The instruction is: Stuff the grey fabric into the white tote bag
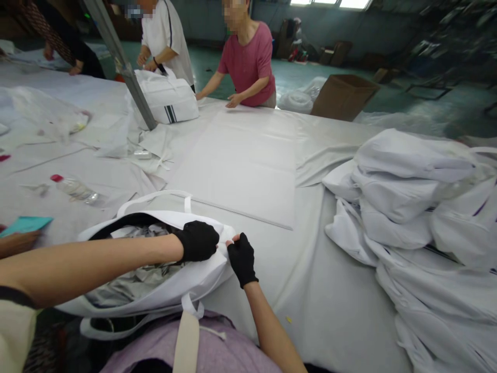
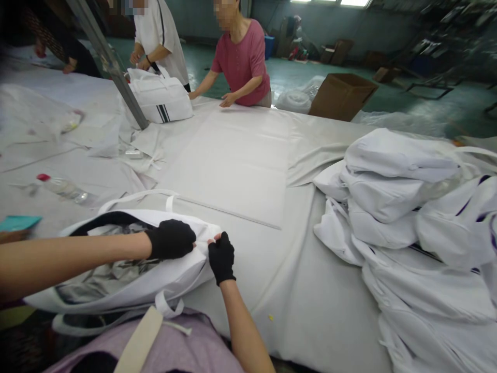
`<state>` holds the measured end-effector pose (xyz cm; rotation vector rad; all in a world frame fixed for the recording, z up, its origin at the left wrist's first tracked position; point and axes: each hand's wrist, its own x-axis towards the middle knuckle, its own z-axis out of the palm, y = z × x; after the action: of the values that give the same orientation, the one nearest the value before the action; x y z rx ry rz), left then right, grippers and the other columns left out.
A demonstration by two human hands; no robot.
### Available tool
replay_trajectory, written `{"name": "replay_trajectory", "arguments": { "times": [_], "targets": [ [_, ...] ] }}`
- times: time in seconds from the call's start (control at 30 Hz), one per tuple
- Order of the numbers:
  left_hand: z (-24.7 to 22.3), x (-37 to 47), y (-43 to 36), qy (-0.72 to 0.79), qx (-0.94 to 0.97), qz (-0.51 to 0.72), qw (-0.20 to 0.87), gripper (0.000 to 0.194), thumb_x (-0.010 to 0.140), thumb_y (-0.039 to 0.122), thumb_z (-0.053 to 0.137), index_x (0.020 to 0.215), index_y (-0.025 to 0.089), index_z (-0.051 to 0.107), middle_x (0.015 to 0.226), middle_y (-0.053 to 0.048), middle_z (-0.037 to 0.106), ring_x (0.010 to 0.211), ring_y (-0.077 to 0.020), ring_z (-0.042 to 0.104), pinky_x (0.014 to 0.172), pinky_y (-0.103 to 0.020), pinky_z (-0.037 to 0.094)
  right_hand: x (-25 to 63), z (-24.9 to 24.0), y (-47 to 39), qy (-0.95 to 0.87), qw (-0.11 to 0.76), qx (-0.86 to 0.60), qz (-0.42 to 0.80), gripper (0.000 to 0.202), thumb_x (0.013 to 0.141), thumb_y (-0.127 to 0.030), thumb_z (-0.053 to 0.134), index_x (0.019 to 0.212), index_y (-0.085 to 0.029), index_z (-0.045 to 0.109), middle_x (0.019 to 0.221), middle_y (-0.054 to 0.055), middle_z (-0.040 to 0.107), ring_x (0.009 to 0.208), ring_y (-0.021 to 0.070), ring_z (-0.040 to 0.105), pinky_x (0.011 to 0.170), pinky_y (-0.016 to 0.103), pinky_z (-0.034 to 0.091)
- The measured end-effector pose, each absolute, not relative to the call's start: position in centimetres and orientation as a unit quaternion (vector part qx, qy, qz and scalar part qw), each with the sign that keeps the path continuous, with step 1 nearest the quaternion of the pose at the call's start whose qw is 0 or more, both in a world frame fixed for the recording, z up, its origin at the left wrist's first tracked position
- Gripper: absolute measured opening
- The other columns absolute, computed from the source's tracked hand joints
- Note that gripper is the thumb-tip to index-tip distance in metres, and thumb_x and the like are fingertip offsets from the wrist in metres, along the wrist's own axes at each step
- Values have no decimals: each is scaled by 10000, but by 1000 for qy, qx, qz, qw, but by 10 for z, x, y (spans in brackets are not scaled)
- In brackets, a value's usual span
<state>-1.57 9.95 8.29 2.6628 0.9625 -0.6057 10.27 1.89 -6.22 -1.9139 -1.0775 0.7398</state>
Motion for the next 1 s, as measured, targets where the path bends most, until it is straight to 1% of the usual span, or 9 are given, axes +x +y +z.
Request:
{"name": "replay_trajectory", "arguments": {
  "times": [0.07, 0.13, 0.3, 0.37, 0.5, 0.63, 0.73, 0.83, 1.0],
  "targets": [
    [79, -20, 102, 334, 907, -208, 151, 338, 850, 331, 482, 833, 95, 724, 852, -204, 702, 790, -385, 671, 629, -463, 492, 97, -61, 22, -405, 422, -752, 306, 168, 809, -337, 508, 930, -221, 512, 569, -62, 553, 560, 161, 551, 560, 257, 379],
    [72, -27, 103, 336, 903, -191, 187, 350, 866, 337, 445, 817, 134, 726, 838, -159, 713, 792, -324, 675, 649, -395, 476, 93, -63, 27, -405, 413, -766, 281, 188, 834, -341, 477, 968, -212, 511, 530, -64, 535, 513, 157, 535, 531, 250, 364],
    [59, -48, 94, 359, 891, -128, 247, 356, 875, 337, 430, 744, 153, 705, 767, -96, 706, 705, -221, 635, 585, -298, 357, 97, -73, 29, -454, 344, -805, 163, 194, 829, -234, 395, 899, -171, 565, 526, -11, 514, 487, 166, 503, 523, 266, 288],
    [58, -56, 91, 369, 884, -109, 264, 354, 871, 347, 440, 694, 156, 679, 707, -70, 683, 651, -188, 594, 563, -285, 306, 101, -76, 25, -463, 326, -814, 129, 211, 814, -204, 380, 904, -161, 566, 528, -6, 520, 471, 161, 490, 525, 264, 274],
    [59, -72, 93, 383, 860, -104, 320, 367, 860, 366, 458, 586, 152, 574, 564, -17, 559, 541, -125, 461, 530, -267, 233, 109, -81, 14, -442, 309, -839, 78, 228, 844, -240, 349, 859, -152, 559, 542, 9, 534, 462, 159, 476, 511, 263, 246],
    [64, -93, 95, 369, 848, -101, 367, 419, 876, 395, 449, 538, 149, 436, 498, 21, 409, 497, -92, 370, 516, -263, 200, 123, -85, 1, -409, 317, -854, 58, 170, 804, -243, 371, 775, -178, 526, 556, -5, 520, 471, 142, 463, 524, 258, 258],
    [72, -113, 92, 371, 831, -104, 402, 418, 888, 381, 444, 544, 151, 382, 503, 33, 357, 493, -81, 339, 510, -250, 214, 133, -87, -11, -383, 330, -861, 54, 109, 774, -252, 402, 739, -191, 484, 585, -7, 531, 481, 133, 453, 534, 250, 271],
    [78, -135, 86, 391, 819, -110, 405, 391, 891, 348, 449, 561, 148, 386, 516, 35, 367, 501, -79, 347, 511, -244, 228, 135, -88, -22, -374, 336, -862, 61, 89, 761, -271, 420, 722, -199, 457, 592, -9, 526, 500, 135, 453, 545, 244, 289],
    [73, -179, 76, 421, 820, -116, 371, 357, 922, 358, 431, 635, 149, 470, 579, 25, 462, 550, -90, 425, 561, -243, 269, 122, -97, -35, -378, 334, -861, 65, 121, 771, -301, 418, 690, -211, 410, 582, -23, 474, 504, 136, 434, 540, 245, 294]
  ]
}}
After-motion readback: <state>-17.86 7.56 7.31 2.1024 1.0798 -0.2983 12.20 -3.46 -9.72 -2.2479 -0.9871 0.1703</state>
